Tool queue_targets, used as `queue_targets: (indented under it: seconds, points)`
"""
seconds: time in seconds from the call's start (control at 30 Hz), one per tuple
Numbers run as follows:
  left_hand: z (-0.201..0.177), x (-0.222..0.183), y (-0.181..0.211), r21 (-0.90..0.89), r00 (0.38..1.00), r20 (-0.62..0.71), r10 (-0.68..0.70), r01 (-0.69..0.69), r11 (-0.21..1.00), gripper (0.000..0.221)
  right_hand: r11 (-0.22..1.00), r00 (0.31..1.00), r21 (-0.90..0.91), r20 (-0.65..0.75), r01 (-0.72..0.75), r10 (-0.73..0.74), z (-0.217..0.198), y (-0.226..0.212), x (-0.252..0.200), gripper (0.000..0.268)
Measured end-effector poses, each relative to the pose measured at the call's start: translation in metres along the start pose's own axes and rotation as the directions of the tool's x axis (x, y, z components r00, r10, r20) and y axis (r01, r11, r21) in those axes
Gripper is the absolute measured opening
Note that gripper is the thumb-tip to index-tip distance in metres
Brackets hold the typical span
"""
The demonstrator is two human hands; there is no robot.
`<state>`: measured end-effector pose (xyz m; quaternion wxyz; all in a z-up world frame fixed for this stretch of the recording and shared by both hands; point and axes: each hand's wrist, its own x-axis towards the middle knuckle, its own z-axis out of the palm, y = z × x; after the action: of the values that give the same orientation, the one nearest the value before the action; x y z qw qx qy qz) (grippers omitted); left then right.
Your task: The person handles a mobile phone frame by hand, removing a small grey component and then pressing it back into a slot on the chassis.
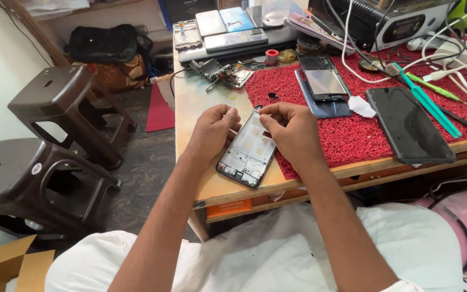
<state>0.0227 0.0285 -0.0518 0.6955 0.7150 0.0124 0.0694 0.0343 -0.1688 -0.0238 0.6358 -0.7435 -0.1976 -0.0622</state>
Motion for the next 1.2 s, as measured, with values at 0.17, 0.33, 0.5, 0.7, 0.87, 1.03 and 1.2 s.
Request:
queue_targets:
  seconds: [0.17,0.33,0.5,0.7,0.87,1.03,1.2]
  points:
    - [0.003,-0.003,0.003,0.039,0.999,-0.043,0.015,-0.013,0.999,0.020,1.000,1.000,0.008,-0.004,0.007,-0.007,0.001,-0.004,0.001,0.013]
    - [-0.003,-0.001,0.004,-0.097,0.996,-0.075,-0.044,0.036,0.995,0.025,1.000,1.000,-0.008,-0.012,-0.019,0.019,0.000,-0.006,0.000,0.013]
    - [-0.001,-0.005,0.009,-0.132,0.989,-0.118,-0.090,0.074,0.988,0.041,1.000,1.000,0.000,-0.003,-0.030,0.030,0.000,-0.006,0.001,0.014]
    - [0.005,-0.006,0.011,0.055,0.994,-0.106,-0.035,0.041,0.998,0.021,1.000,0.999,-0.017,-0.027,-0.018,0.018,0.000,-0.006,0.000,0.014]
    - [0.002,-0.005,0.005,0.041,0.997,0.004,0.076,-0.076,0.996,0.032,0.999,1.000,0.036,-0.024,-0.005,0.006,-0.001,-0.003,0.000,0.016]
    - [0.003,-0.004,0.005,0.038,0.999,-0.036,0.025,-0.024,0.999,0.033,0.993,1.000,0.114,-0.005,-0.006,0.006,-0.003,-0.001,0.000,0.024]
    - [0.003,-0.006,0.006,0.122,0.999,-0.038,0.035,-0.030,0.992,0.029,0.992,1.000,0.126,0.015,0.005,-0.007,-0.004,0.000,0.001,0.029]
